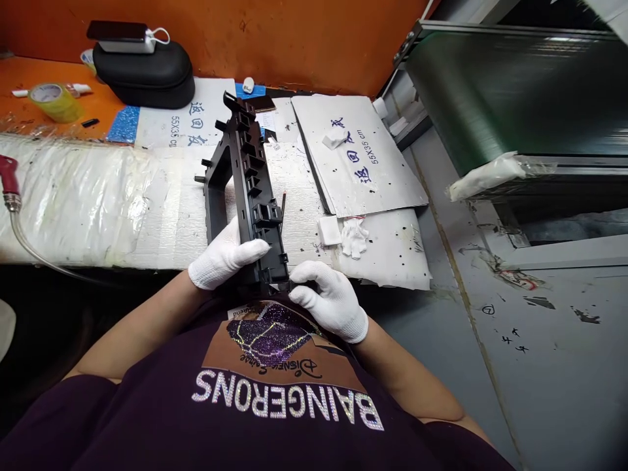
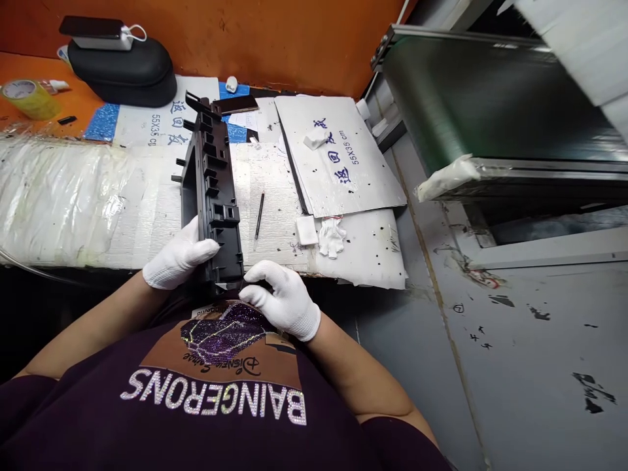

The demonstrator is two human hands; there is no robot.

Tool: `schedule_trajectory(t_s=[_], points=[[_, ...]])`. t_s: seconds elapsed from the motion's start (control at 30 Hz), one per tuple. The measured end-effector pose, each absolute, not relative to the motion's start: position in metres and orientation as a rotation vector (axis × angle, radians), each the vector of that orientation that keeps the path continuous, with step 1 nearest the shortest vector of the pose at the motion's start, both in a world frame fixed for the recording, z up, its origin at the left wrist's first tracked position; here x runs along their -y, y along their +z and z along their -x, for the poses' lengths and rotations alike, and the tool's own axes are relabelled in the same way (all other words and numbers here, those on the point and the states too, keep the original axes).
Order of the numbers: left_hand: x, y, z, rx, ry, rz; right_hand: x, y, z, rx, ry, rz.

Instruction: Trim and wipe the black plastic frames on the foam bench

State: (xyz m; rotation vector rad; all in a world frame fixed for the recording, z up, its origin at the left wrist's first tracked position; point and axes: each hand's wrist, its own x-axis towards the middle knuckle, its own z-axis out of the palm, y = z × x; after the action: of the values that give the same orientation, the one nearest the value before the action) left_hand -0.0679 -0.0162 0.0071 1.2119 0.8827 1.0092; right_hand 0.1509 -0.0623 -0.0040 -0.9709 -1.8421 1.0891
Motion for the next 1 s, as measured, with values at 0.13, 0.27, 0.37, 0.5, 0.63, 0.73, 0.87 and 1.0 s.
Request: schedule_trajectory(t_s=[0.13,0.27,0.37,0.5,0.63,0.73,0.87,1.0], points=[[0.017,0.008,0.069,-0.858,0.997,-1.202,0.060,-0.003,-0.150,1.836,1.114,0.959],[0.017,0.010,0.069,-0.855,1.005,-1.216,0.059,0.000,-0.145,1.815,1.076,0.983],[0.018,0.011,0.069,-0.870,1.001,-1.234,0.060,0.001,-0.143,1.805,1.014,1.038],[0.017,0.010,0.070,-0.880,1.012,-1.260,0.067,0.005,-0.144,1.742,0.970,1.015],[0.015,0.007,0.070,-0.910,1.009,-1.288,0.068,0.017,-0.139,1.796,1.028,0.854],[0.016,0.007,0.069,-0.891,1.009,-1.274,0.063,0.026,-0.138,1.959,1.083,0.766],[0.018,0.006,0.064,-0.820,0.948,-1.249,0.062,0.030,-0.146,1.851,1.177,0.740],[0.016,0.007,0.062,-0.830,0.980,-1.264,0.066,0.035,-0.152,1.950,1.160,0.767]])
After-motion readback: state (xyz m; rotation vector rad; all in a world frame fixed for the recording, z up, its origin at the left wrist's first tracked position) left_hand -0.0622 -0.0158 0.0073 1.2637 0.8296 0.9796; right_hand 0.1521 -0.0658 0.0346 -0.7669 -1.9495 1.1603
